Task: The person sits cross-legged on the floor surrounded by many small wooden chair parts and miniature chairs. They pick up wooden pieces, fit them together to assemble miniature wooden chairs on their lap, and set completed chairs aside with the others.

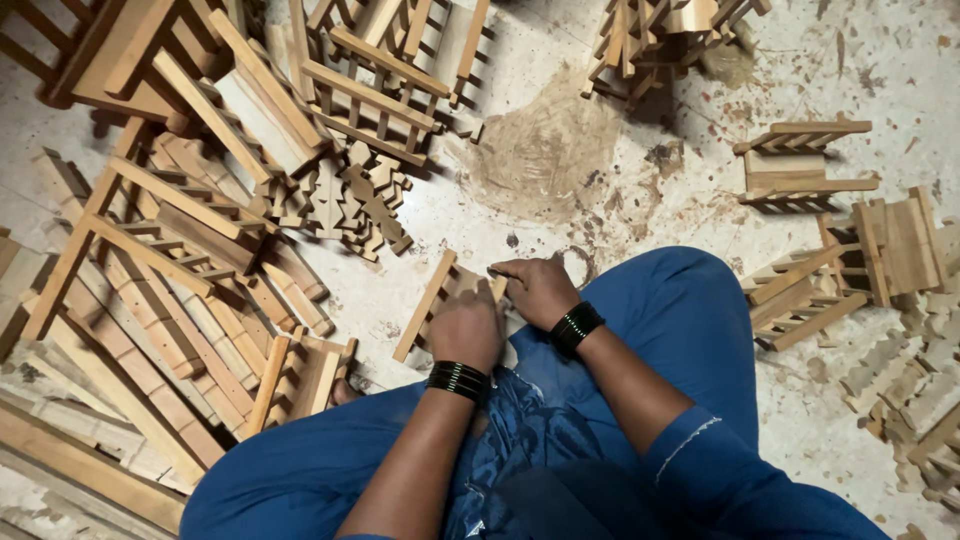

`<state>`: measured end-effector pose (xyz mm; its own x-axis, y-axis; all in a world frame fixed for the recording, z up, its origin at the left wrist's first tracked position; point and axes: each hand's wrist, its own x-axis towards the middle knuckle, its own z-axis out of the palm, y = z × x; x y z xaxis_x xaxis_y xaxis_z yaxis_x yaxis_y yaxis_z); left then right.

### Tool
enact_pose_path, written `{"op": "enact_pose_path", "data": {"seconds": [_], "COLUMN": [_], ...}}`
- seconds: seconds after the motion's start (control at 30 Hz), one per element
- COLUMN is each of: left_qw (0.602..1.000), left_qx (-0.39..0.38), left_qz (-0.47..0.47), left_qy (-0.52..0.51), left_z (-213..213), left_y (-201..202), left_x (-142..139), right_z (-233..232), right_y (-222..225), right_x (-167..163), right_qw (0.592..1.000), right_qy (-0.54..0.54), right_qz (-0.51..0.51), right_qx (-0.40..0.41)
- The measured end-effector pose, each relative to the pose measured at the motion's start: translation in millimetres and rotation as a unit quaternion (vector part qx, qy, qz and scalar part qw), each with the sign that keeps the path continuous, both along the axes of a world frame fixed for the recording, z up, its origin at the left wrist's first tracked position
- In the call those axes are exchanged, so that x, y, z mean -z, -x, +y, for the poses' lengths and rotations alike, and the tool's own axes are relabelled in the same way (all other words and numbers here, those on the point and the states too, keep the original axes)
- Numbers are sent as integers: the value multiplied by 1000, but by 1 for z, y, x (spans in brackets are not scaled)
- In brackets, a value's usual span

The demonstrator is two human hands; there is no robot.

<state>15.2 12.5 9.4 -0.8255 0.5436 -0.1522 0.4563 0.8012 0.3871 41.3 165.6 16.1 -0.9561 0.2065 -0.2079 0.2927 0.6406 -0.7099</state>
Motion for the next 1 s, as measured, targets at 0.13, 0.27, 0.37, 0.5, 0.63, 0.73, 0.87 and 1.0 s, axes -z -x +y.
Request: {"op": "enact_pose_path", "data": {"seconds": [0.13,0.27,0.37,0.5,0.63,0.73,0.87,1.0], "left_qw": [999,999,997,996,996,994,995,995], "left_qx": [-25,-23,-35,-54,-36,-45,-48,-45], "left_qz": [-7,-41,-61,-73,-85,-92,-80,-73], "left_qy": [-22,-9,-10,-12,-16,-36,-30,-60], "left_z": [0,-2,0,0,-3,-2,-2,-4], "left_y": [3,5,7,9,8,10,12,12], "left_x": [4,2,-5,-15,-17,-12,-2,1], "right_z": [-4,-10,-12,-14,-16,-17,-19,-17], "right_y": [-13,-11,-10,-15,-10,-7,-16,-14], "right_x": [-7,-8,-7,-7,-3,-2,-6,-8], "right_qw": [994,993,996,984,984,993,988,984], "right_qy": [-104,-114,-92,-155,-160,-94,-125,-137], "right_qz": [19,8,7,72,70,65,84,114], "right_qx": [-26,-34,-20,-55,-45,-11,-33,-7]}}
